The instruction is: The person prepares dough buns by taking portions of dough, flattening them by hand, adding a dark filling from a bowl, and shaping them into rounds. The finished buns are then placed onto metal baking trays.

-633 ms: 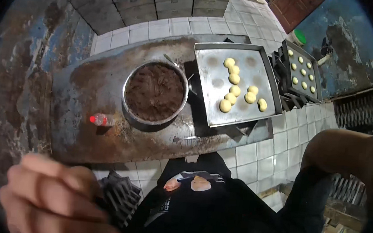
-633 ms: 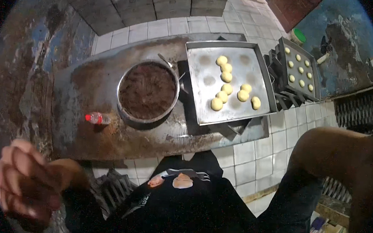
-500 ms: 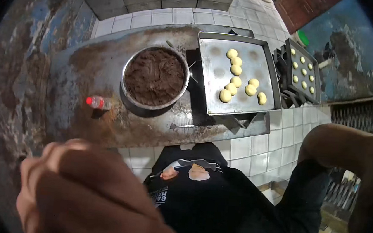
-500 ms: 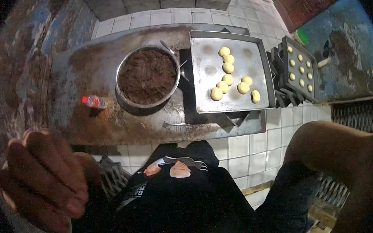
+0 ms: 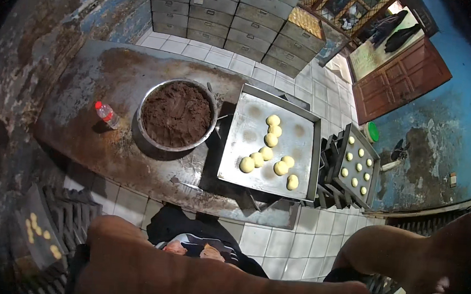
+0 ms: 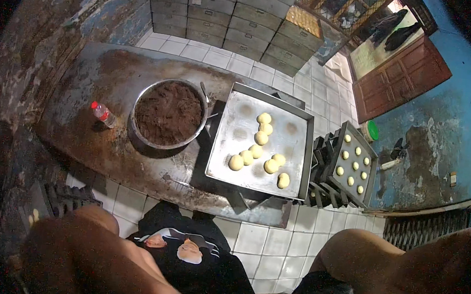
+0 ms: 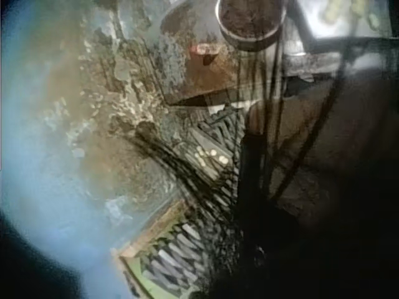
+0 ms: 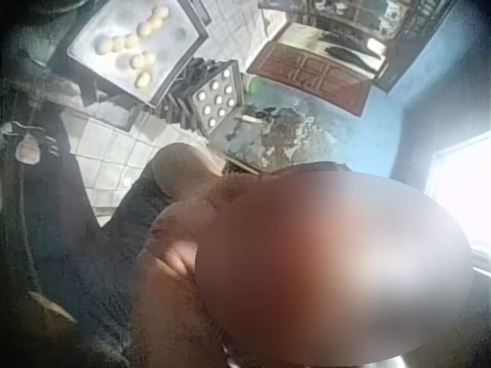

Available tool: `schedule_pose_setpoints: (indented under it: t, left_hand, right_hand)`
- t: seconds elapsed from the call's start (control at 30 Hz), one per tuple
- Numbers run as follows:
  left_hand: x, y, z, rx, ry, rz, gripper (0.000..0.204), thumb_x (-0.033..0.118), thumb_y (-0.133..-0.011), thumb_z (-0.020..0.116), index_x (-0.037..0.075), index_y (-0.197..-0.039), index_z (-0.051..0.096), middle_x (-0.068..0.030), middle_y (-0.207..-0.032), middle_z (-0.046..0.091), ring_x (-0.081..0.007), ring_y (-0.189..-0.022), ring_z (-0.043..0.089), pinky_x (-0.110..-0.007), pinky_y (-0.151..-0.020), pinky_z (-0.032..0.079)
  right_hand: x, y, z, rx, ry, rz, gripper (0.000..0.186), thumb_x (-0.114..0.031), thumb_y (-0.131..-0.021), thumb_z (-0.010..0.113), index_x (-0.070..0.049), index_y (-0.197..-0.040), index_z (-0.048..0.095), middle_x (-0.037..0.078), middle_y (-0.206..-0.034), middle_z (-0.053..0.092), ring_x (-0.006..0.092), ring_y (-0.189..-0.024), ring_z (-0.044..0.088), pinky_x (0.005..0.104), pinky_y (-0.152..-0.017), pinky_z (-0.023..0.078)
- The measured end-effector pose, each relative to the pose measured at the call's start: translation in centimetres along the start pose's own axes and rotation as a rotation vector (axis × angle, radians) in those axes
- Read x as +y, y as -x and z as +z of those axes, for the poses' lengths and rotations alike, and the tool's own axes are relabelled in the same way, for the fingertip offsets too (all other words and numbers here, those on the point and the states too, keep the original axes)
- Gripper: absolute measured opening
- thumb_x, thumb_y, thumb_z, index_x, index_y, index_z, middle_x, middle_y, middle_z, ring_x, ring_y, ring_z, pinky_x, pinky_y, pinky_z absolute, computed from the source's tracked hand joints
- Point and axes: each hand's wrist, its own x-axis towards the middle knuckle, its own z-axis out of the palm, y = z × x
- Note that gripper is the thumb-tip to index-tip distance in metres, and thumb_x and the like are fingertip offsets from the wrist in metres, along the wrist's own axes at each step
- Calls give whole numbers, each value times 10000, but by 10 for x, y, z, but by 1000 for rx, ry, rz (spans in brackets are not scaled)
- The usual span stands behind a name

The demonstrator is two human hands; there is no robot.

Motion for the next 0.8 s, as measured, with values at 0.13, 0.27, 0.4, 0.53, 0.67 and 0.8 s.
schedule_pose_setpoints:
  t: [0.13,0.27,0.4,0.53,0.67,0.8]
  left_hand:
    - [-13,9,23,-3,28,-10,189,224,-993,734,47,-944,778,-61,-841,660,-174,-635,627,-307,-519,483]
    - [-6,20,34,-42,100,-64,171,212,-1007,727,63,-949,785,-52,-844,658,-166,-620,623,-307,-497,463]
    - [7,30,40,-175,235,-18,157,200,-1021,719,78,-953,792,-44,-847,655,-157,-605,619,-307,-475,443]
    - [29,66,6,-654,116,154,235,260,-1080,600,107,-1088,777,-89,-1038,722,-227,-759,681,-370,-538,529]
    - [30,60,-23,-917,-92,2,177,98,-978,713,123,-1131,799,-87,-967,744,-189,-746,699,-335,-681,586]
    - [-19,163,-66,232,-686,-49,218,215,-1014,703,34,-1131,739,-34,-880,645,-141,-728,562,-276,-631,435]
  right_hand:
    - [-3,22,-11,39,-18,-23,298,-16,-944,716,-19,-1241,712,111,-1170,741,216,-973,692,322,-841,568]
    - [-7,42,-21,77,-19,-43,289,-28,-951,714,-20,-1240,712,112,-1163,744,223,-974,694,327,-843,569]
    - [-12,54,-30,124,-19,-44,281,-40,-958,712,-21,-1238,713,112,-1156,747,230,-974,697,332,-846,570]
    - [-14,57,-27,201,-51,-40,274,-53,-965,710,-23,-1237,714,113,-1148,750,236,-974,700,337,-848,571]
    - [-6,94,-26,442,-6,148,267,-65,-972,708,-24,-1235,714,114,-1141,753,243,-975,702,342,-851,572]
    - [36,156,69,395,-163,823,260,-77,-979,706,-25,-1234,715,114,-1134,756,250,-975,705,346,-853,573]
